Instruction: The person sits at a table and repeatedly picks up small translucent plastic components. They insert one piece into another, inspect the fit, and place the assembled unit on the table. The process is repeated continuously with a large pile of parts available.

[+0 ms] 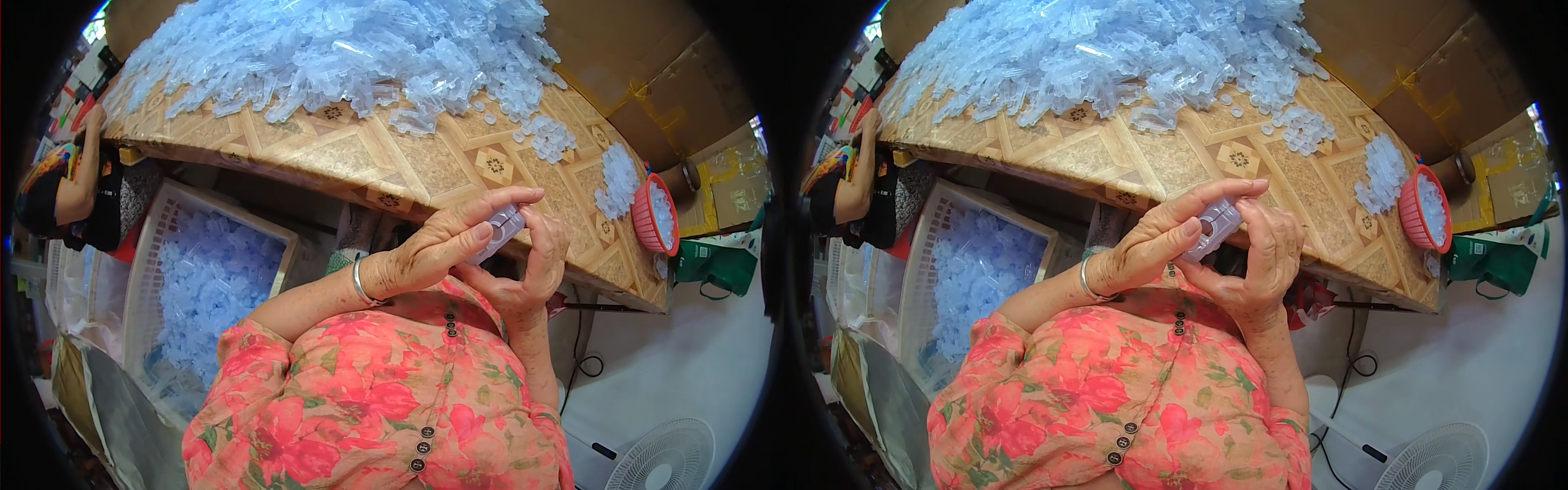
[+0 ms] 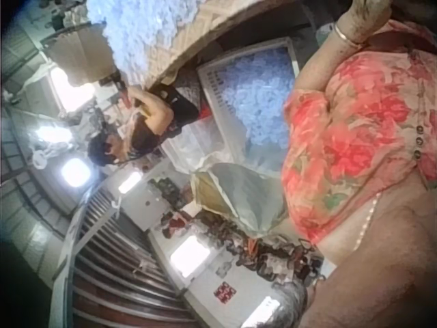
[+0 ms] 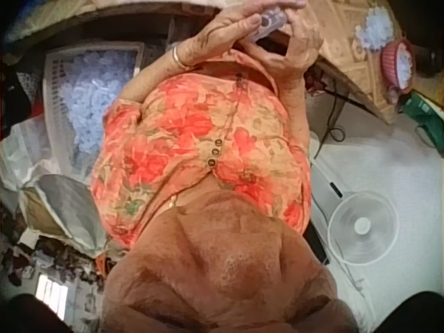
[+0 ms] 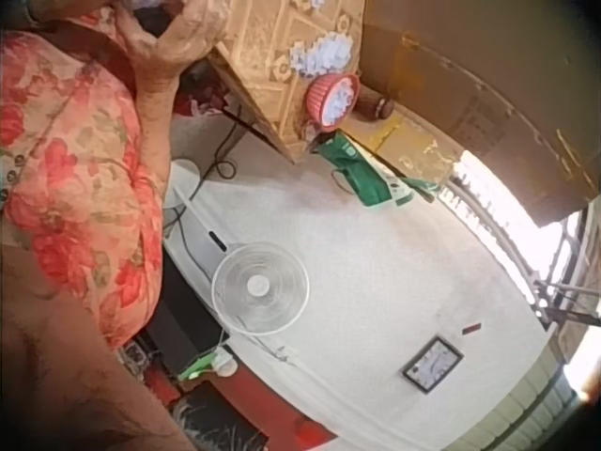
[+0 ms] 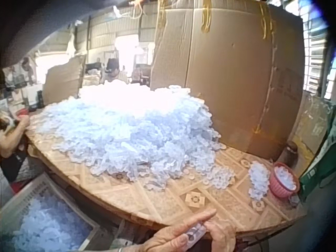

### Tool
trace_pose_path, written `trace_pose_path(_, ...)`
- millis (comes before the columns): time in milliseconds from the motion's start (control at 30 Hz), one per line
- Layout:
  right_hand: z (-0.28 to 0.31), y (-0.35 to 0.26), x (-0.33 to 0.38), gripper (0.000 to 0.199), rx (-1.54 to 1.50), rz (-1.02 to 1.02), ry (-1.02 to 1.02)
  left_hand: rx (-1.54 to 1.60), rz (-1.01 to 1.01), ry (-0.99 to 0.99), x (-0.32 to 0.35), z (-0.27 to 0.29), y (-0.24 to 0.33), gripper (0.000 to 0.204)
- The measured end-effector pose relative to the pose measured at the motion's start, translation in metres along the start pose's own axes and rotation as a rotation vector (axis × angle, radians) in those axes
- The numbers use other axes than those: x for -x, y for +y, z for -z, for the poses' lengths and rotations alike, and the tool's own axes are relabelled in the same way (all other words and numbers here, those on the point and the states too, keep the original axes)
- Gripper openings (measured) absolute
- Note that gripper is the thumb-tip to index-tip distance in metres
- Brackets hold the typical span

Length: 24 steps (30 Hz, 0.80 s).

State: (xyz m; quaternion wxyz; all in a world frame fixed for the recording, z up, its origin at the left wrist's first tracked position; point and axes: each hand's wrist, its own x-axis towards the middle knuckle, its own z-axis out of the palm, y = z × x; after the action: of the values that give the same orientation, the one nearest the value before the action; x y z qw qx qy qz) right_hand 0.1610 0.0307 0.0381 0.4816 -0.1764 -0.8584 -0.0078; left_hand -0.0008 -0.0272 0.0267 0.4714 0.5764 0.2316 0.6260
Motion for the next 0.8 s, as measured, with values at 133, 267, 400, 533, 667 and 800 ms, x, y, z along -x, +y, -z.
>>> trace_pose_path(133,-0.006,0.002,0.004,0.084,-0.02,-0.058,0.01,0.047,0.027,0.026,-0.001,-0.001,-0.002,0.066)
trace_pose_path(267,-0.007,0.002,0.006,0.086,-0.002,-0.027,0.015,0.124,0.087,0.012,0.0,0.001,0.002,0.067)
trace_pose_path(400,-0.008,0.002,0.005,0.085,-0.034,-0.07,0.005,0.097,0.066,0.005,-0.002,0.002,0.001,0.07)
trace_pose_path(533,-0.01,0.003,0.008,0.081,-0.095,-0.161,-0.001,-0.135,-0.025,-0.044,-0.002,0.003,-0.004,0.075)
trace_pose_path(667,-0.012,0.003,0.006,0.078,-0.125,-0.232,-0.055,-0.251,0.047,-0.017,-0.002,0.004,-0.005,0.081)
trace_pose_path(800,-0.003,0.006,-0.004,0.072,-0.213,-0.261,-0.18,-0.213,0.134,-0.015,0.0,0.014,-0.01,0.081)
